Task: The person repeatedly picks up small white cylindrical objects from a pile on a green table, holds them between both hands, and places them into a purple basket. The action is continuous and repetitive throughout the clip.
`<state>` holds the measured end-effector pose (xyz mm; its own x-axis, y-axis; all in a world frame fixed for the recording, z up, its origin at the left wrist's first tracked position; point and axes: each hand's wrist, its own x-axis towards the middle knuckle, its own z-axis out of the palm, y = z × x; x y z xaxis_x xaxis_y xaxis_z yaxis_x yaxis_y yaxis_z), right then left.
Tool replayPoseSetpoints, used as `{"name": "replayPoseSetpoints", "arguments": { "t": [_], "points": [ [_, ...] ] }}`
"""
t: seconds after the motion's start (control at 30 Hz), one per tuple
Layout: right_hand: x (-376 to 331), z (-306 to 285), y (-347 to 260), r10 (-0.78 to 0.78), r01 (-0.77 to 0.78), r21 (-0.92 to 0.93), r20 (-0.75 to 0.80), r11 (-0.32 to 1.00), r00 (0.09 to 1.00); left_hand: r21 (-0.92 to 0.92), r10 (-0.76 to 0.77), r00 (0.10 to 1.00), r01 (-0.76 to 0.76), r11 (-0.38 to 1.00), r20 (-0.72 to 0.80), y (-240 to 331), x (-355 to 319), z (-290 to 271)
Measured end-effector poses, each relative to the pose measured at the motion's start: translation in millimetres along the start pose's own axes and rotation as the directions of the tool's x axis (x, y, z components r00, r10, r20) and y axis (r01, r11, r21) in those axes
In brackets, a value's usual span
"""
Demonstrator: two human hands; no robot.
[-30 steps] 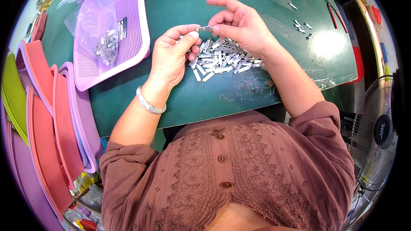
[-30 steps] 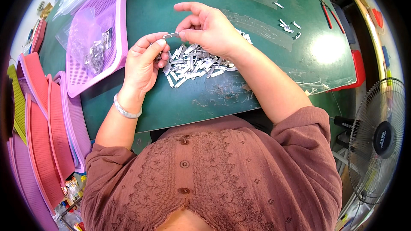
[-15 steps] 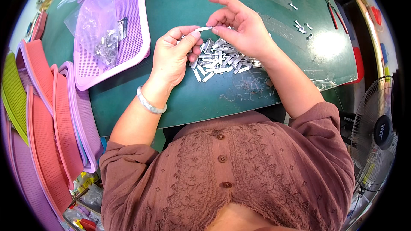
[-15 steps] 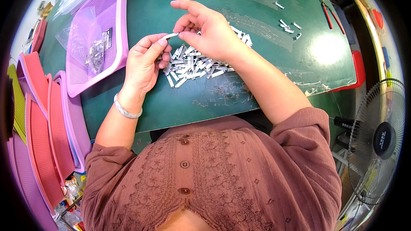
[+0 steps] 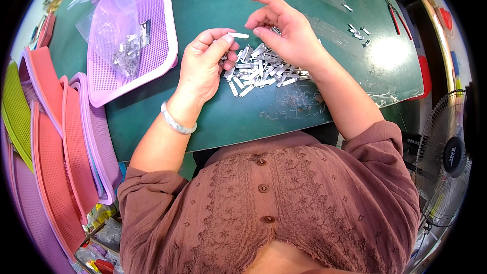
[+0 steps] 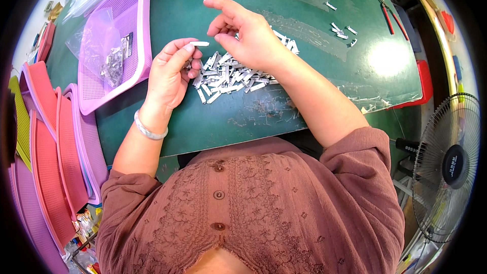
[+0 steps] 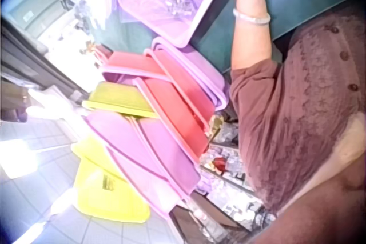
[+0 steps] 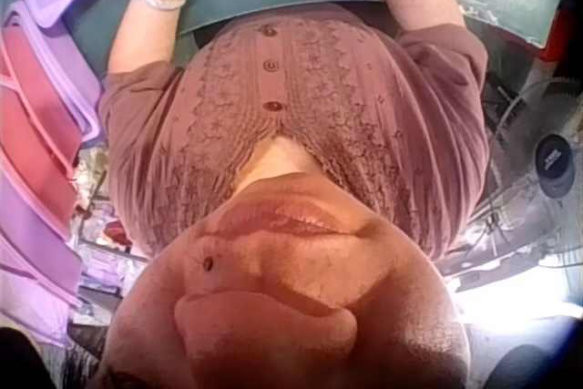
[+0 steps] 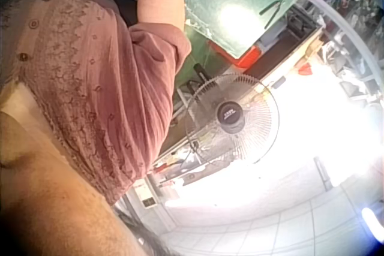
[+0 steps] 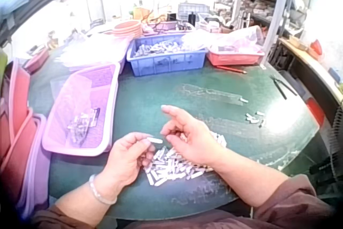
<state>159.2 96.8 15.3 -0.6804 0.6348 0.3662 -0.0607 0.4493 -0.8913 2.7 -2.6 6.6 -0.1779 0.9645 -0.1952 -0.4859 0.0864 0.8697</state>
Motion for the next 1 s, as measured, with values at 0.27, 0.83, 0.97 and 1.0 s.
{"name": "replayPoseSetpoints", "arguments": {
  "t": [0.27,0.83,0.97,1.0],
  "points": [
    [0,4,6,-0.034,0.121,-0.482,0.184,0.868,0.982,-0.182,-0.086,0.996,0.083,0.98,-0.009,4,2,-5],
    [2,-3,-3,0.218,-0.218,-0.007,0.094,0.976,0.971,0.08,-0.078,0.996,0.082,0.993,-0.049,1,1,0],
    [2,-3,-4,0.262,-0.277,0.126,0.122,0.953,0.957,0.151,-0.061,0.998,0.061,0.987,-0.01,0,0,1],
    [2,-3,-5,0.27,-0.288,0.146,0.127,0.947,0.954,0.157,-0.054,0.999,0.054,0.986,-0.005,-1,0,1]
  ]
}}
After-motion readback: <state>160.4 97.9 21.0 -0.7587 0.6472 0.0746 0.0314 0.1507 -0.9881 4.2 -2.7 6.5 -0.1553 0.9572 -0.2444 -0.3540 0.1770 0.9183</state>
